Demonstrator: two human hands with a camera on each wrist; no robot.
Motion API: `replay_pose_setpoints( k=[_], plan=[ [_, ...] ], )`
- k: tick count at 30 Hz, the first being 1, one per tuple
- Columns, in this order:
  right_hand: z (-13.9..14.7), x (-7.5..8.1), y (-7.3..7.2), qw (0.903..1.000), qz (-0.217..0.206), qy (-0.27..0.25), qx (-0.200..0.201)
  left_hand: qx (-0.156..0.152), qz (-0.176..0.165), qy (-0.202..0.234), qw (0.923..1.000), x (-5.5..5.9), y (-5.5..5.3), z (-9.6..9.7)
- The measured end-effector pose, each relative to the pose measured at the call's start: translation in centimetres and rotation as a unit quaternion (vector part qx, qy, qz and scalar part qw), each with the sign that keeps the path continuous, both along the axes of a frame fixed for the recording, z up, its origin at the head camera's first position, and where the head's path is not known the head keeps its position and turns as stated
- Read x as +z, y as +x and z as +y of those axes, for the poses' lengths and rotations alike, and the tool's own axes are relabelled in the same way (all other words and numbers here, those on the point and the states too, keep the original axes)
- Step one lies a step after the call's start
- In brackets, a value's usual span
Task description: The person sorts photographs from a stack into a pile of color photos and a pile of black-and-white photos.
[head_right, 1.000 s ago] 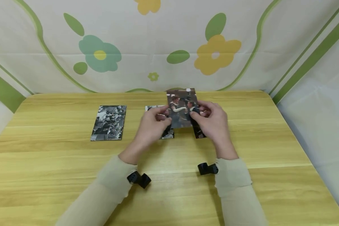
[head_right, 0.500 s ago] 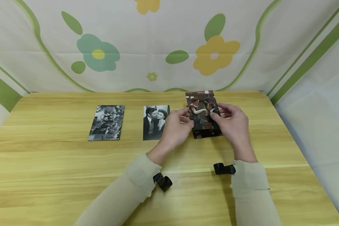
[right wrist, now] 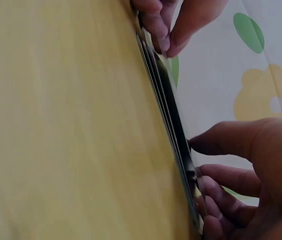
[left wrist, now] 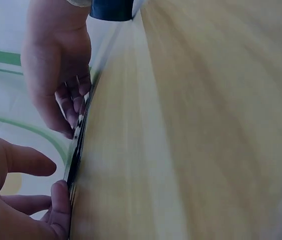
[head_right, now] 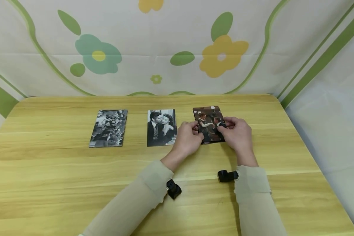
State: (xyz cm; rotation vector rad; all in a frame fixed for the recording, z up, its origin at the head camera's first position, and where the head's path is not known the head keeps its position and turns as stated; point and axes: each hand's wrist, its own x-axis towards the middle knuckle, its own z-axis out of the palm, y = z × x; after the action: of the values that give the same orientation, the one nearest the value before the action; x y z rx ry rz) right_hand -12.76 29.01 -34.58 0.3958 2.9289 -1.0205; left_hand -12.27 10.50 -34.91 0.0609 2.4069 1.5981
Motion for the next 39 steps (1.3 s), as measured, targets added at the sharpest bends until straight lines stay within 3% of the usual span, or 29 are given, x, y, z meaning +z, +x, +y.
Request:
replay_pose_setpoints(
  k=[9,18,29,39],
  plan=[
    [0.0,-0.1,-0.1,0.9999,-0.013,0.006,0.003,-0.024,0.004,-0.03,0.9993,-0.1,-0.2,-0.3],
    [-0.5,0.3,0.0,0.9998,0.006,-0.009,-0.016,0.002,-0.028,0.034,0.999,0.2,0.0,-1.6],
    [-3.1,2.2,0.4,0.9981,-0.002,-0.061,-0.001,0.036,0.004,0.046,0.9983,1.5,-0.1,-5.0],
    [-7.6,2.2,0.0,0.9933,-0.009,-0.109,0.038,0.11,-0.01,0.054,0.9924,1.6,0.3,-11.1]
  ],
)
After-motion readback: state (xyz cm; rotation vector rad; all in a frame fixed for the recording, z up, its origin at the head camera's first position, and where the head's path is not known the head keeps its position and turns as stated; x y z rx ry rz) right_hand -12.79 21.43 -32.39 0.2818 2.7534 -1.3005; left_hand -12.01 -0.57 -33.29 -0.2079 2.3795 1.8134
